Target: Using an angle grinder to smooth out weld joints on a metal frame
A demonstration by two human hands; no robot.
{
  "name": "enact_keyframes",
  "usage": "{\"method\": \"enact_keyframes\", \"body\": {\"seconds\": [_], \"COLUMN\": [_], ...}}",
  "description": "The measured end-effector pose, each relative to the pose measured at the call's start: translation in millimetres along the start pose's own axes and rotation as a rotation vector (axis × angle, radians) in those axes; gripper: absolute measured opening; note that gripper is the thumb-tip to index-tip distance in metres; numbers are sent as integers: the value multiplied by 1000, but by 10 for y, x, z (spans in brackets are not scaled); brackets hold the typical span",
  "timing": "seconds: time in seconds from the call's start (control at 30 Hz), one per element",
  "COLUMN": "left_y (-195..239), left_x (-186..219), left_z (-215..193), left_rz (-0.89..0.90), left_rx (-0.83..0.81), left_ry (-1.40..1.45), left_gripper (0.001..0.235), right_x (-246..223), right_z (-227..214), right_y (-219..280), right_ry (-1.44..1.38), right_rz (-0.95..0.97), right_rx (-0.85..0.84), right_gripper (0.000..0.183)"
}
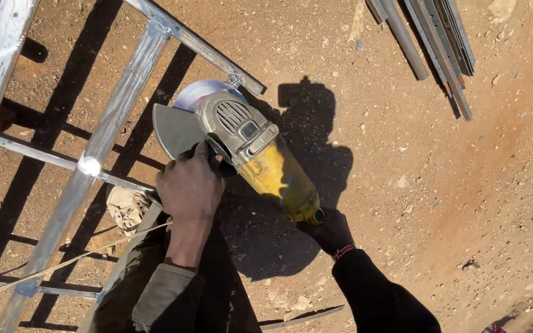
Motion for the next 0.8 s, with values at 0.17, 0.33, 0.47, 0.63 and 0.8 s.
{"method": "enact_keyframes", "body": {"seconds": [0.17,0.33,0.47,0.63,0.8], "left_y": [-189,18,-124,-20,-272], "left_x": [-30,62,-44,-63,9], "left_z": [345,232,371,275,466], "left_rz": [68,-23,15,-41,77], "left_rx": [13,-41,-37,-34,22], "left_ry": [56,68,93,48,62], "left_gripper": [45,46,48,47,42], "right_x": [-37,192,-79,-67,-155], "right_z": [11,-124,-145,-132,-17], "right_y": [41,-36,-12,2,85], "right_ry": [21,66,73,89,-2], "right_rz": [42,56,69,40,111], "right_rx": [55,4,48,-20,70], "right_gripper": [42,41,39,40,36]}}
Point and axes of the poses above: each hand's wrist, its own y-axis away from the middle knuckle, its own z-axis out of the palm, x = y × z, the point moved 3 cm from there along -y, towards the middle knuckle, and after that the axes turned 5 degrees about -z, right-handed, at the moved point
